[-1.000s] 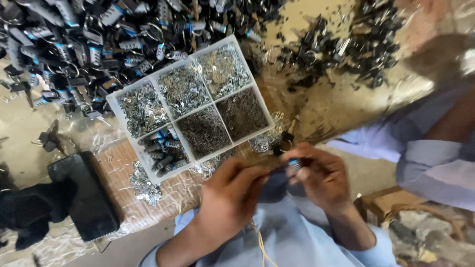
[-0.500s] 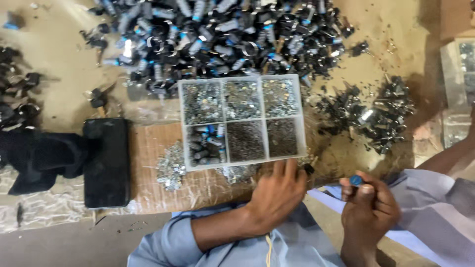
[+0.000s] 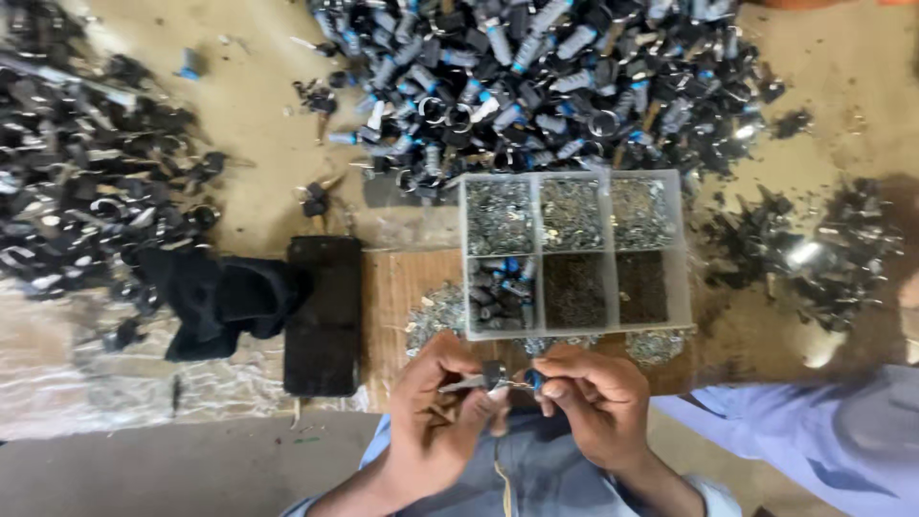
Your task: The person sits at a workshop table assembling padlock cylinder plugs. They pick small metal pins and springs from a compartment tray by hand and insert them one at a time into the lock plug held in the other hand, repeating the cycle continuously.
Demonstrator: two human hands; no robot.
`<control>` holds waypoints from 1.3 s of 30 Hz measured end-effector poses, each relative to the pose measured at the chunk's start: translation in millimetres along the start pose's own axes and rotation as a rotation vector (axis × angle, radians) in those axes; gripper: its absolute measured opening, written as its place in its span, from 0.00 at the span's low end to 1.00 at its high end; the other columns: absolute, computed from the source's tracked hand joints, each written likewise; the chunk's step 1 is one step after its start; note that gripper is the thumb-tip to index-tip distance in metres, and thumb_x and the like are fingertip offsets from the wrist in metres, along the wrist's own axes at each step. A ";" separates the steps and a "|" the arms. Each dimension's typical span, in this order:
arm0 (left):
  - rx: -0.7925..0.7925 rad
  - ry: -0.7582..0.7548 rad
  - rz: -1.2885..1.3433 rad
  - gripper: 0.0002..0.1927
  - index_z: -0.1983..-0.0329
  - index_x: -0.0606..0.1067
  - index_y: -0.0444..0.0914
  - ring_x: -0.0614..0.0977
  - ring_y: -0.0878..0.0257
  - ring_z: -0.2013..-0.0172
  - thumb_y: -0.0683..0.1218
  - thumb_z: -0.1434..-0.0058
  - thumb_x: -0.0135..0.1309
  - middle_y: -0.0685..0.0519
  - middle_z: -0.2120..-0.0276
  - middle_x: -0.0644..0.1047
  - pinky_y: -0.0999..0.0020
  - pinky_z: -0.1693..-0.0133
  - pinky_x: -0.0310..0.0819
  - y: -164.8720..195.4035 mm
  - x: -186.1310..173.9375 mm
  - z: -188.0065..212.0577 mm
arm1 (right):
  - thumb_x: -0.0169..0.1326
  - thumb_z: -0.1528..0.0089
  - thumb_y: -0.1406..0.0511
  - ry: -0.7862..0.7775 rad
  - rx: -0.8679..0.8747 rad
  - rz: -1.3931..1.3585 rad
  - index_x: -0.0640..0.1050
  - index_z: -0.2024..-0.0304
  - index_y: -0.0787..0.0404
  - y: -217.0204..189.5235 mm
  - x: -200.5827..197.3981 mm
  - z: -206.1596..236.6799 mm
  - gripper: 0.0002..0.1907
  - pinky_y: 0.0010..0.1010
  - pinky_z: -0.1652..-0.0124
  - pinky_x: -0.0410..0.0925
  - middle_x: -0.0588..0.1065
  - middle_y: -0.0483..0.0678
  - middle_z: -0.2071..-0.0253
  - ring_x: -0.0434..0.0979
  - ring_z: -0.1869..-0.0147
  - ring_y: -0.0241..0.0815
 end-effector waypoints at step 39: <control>0.375 0.210 -0.976 0.14 0.52 0.78 0.36 0.83 0.61 0.66 0.35 0.40 0.63 0.48 0.58 0.82 0.70 0.63 0.77 91.5 31.7 -36.8 | 0.61 0.41 0.63 -0.603 -0.495 1.285 0.81 0.62 0.62 -52.6 70.7 -100.3 0.09 0.37 0.64 0.76 0.79 0.50 0.64 0.79 0.58 0.48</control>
Point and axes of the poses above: each hand's wrist, its own z-axis away from the middle knuckle, its own x-axis out of the palm, y = z × x, the point moved 9 cm from there along -z, towards the middle knuckle
